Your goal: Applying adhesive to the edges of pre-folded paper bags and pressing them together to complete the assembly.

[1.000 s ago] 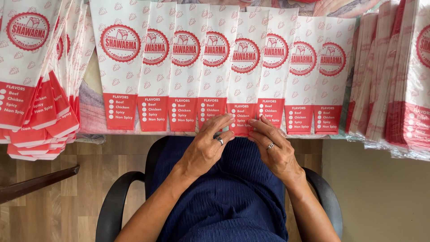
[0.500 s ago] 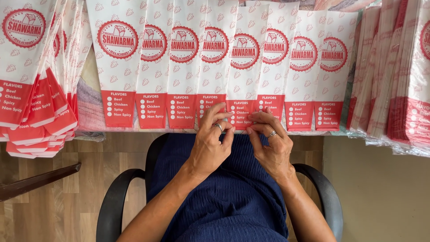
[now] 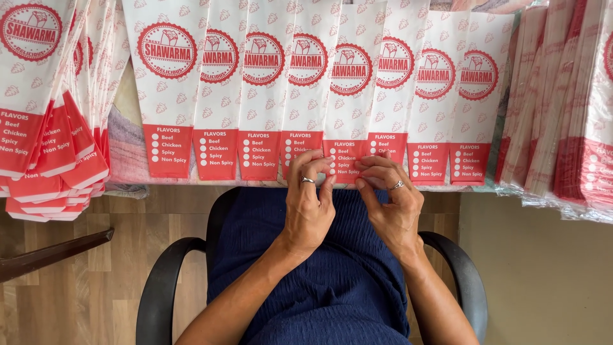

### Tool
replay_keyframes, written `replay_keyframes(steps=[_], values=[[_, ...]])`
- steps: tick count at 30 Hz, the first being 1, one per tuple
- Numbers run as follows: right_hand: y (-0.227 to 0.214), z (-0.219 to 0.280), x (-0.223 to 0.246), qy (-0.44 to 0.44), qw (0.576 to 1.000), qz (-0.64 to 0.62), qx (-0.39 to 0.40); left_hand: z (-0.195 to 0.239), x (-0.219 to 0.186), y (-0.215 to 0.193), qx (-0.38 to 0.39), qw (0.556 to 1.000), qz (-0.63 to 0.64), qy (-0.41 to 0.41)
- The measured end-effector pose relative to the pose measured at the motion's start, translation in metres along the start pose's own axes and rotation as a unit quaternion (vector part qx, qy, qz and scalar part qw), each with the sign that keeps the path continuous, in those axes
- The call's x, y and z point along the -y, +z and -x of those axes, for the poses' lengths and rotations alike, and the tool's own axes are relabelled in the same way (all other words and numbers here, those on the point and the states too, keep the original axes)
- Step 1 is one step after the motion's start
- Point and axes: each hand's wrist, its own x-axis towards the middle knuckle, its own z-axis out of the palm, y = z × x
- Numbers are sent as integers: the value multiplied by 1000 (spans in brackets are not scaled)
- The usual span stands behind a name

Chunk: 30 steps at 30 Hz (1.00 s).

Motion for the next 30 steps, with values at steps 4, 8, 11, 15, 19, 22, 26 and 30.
replay_keyframes(steps=[4, 8, 11, 15, 19, 22, 26, 30], values=[[9, -1, 6, -13, 1000, 16, -14, 2, -4, 2, -7, 1000, -8, -14], [14, 2, -3, -37, 998, 41, -36, 3, 0, 2, -12, 1000, -1, -1], [7, 1, -5, -18, 1000, 17, -18, 3, 1, 1, -11, 1000, 8, -1], [5, 2, -7, -12, 1000, 18, -8, 3, -5, 2, -13, 1000, -10, -2], [7, 1, 1, -34, 998, 46, -15, 4, 1, 7, -24, 996, -77, 46], [5, 6, -8, -43, 997, 56, -14, 6, 4, 7, -10, 996, -74, 52], [5, 6, -7, -54, 998, 38, -7, 5, 1, 3, 5, 998, -41, 48], [7, 3, -1, -85, 993, 77, -9, 7, 2, -7, -2, 994, 2, 108]])
